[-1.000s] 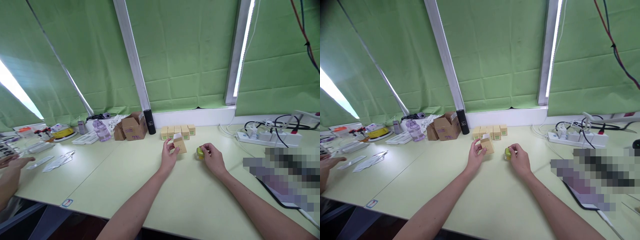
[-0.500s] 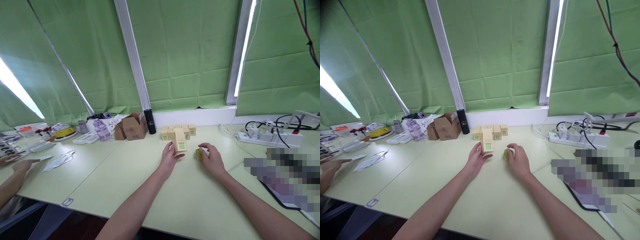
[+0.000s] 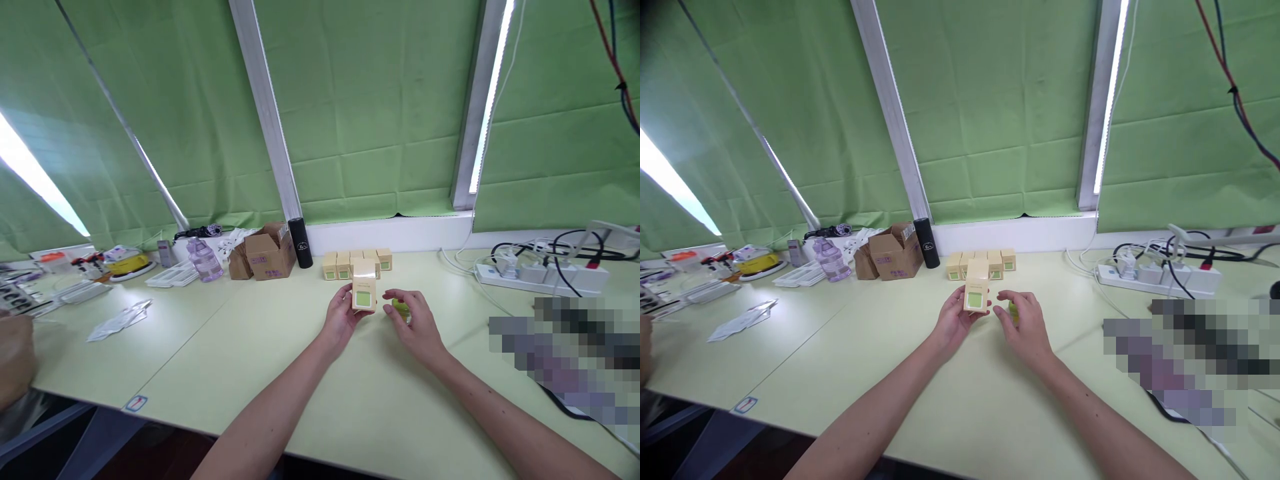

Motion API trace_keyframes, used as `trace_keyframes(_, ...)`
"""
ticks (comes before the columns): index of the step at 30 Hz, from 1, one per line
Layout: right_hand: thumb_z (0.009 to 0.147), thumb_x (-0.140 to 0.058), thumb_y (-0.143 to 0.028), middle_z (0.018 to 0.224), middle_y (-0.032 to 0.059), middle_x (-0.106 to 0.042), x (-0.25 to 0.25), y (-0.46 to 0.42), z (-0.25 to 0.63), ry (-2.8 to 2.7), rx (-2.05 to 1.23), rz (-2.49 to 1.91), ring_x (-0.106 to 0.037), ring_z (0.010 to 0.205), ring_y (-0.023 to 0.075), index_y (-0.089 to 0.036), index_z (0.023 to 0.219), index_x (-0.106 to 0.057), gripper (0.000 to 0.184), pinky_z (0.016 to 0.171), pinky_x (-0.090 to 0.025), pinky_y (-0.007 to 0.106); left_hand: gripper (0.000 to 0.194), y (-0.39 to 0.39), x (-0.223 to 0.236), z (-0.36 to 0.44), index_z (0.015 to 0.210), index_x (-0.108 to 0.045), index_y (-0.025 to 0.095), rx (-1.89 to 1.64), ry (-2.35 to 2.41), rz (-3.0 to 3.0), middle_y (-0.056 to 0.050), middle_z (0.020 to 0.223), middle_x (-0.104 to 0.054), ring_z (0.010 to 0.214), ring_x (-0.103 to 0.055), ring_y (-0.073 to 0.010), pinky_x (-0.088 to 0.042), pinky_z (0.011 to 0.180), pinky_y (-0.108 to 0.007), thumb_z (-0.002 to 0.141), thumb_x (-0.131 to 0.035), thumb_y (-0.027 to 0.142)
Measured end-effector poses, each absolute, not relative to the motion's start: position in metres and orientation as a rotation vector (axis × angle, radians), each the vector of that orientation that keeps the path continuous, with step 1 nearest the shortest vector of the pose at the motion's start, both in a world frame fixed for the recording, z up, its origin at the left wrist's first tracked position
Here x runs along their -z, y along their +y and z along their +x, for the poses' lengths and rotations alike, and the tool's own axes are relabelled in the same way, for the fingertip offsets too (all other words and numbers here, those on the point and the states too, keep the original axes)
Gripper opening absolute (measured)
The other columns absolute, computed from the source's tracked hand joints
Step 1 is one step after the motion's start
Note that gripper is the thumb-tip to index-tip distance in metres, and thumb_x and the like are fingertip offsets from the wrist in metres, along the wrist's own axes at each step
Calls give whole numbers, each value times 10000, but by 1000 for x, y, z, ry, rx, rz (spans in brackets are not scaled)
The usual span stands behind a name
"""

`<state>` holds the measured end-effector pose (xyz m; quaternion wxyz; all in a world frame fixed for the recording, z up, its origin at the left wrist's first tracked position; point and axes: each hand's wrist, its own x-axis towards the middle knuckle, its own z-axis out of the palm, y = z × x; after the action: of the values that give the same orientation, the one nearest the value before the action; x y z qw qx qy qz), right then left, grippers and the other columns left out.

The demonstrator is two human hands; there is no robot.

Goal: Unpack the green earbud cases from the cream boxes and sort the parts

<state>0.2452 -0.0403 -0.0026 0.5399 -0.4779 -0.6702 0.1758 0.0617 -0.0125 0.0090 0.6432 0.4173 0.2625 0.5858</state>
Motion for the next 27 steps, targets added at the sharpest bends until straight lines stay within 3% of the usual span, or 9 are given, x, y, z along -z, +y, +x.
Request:
trace_keyframes(7, 919, -613, -602, 1202, 100, -677, 7, -37, 241, -1575, -580, -1114, -584, 1188, 300, -274, 1310, -591, 510, 1049, -485, 547, 517, -17, -10, 67, 1218, -629, 178, -1296, 600, 1002, -123, 1162, -734, 1020, -709, -237, -558, 883, -365, 842, -790, 494)
trace_keyframes(15, 835, -696, -637, 1259, 120, -654, 6, -36, 243, -1389, -791, -1045, -632, 1185, 302, -254, 1287, -605, 599, 1013, -517, 501, 574, -17, -9, 67, 1259, -575, 206, -1308, 757, 1198, -117, 1120, -751, 985, -723, -250, -556, 926, -423, 864, -720, 596)
trace_keyframes(20, 850, -683, -628, 1279, 125, -667, 6, -33, 246, -1321, -818, -1034, -638, 1154, 288, -249, 1337, -574, 627, 955, -538, 466, 499, -21, -11, 64, 1296, -517, 228, -1356, 693, 1320, -136, 1268, -701, 1097, -690, -262, -499, 1019, -447, 905, -707, 475)
trace_keyframes(27, 825, -706, -611, 1187, 109, -704, 10, -28, 246, -1339, -760, -1062, -636, 1111, 288, -252, 1316, -589, 620, 929, -539, 469, 568, -32, -11, 68, 1398, -473, 254, -1305, 634, 1577, -139, 1419, -604, 1316, -576, -295, -431, 1113, -459, 890, -723, 305)
